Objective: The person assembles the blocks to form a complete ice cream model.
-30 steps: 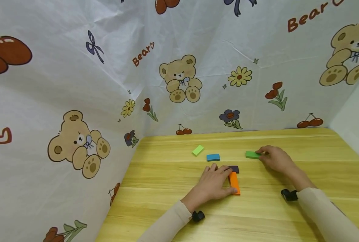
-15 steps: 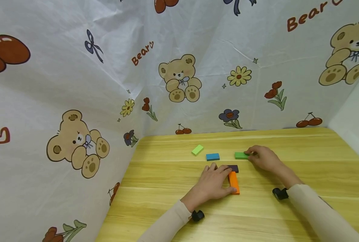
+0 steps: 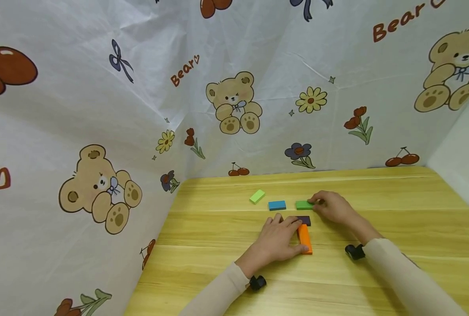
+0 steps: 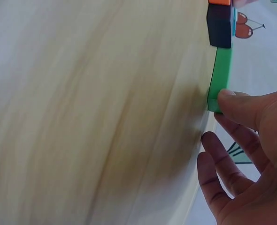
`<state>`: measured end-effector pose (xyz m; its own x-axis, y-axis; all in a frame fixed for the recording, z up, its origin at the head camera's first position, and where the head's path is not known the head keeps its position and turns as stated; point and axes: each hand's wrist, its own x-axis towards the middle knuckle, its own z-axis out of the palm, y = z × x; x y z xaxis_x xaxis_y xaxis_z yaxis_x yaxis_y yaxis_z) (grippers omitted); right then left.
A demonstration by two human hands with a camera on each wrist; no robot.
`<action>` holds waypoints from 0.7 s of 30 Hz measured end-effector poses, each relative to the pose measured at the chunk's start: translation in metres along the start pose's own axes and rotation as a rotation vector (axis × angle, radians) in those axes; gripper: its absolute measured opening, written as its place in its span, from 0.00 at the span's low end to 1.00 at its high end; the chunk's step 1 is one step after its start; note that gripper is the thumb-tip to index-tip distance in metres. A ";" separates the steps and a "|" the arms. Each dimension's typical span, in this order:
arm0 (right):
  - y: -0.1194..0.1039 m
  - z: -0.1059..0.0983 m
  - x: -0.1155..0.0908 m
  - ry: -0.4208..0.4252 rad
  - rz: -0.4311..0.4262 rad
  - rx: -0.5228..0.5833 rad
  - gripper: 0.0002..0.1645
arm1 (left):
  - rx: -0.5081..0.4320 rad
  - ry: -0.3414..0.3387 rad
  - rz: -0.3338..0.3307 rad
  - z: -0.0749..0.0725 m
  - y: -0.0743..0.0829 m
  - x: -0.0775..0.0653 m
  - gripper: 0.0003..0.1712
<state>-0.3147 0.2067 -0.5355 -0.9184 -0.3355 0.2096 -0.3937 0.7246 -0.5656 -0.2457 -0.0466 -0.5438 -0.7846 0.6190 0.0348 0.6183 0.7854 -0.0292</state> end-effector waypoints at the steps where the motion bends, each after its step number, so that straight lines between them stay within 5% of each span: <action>1: -0.002 0.001 0.001 -0.002 0.000 0.003 0.12 | -0.002 0.001 0.000 0.000 0.000 0.000 0.49; 21: -0.011 0.014 0.012 -0.033 0.012 0.013 0.12 | -0.029 0.018 -0.002 0.000 -0.002 -0.001 0.49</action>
<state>-0.3212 0.1860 -0.5379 -0.9211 -0.3468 0.1767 -0.3823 0.7210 -0.5780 -0.2462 -0.0484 -0.5441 -0.7853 0.6168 0.0532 0.6176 0.7865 0.0001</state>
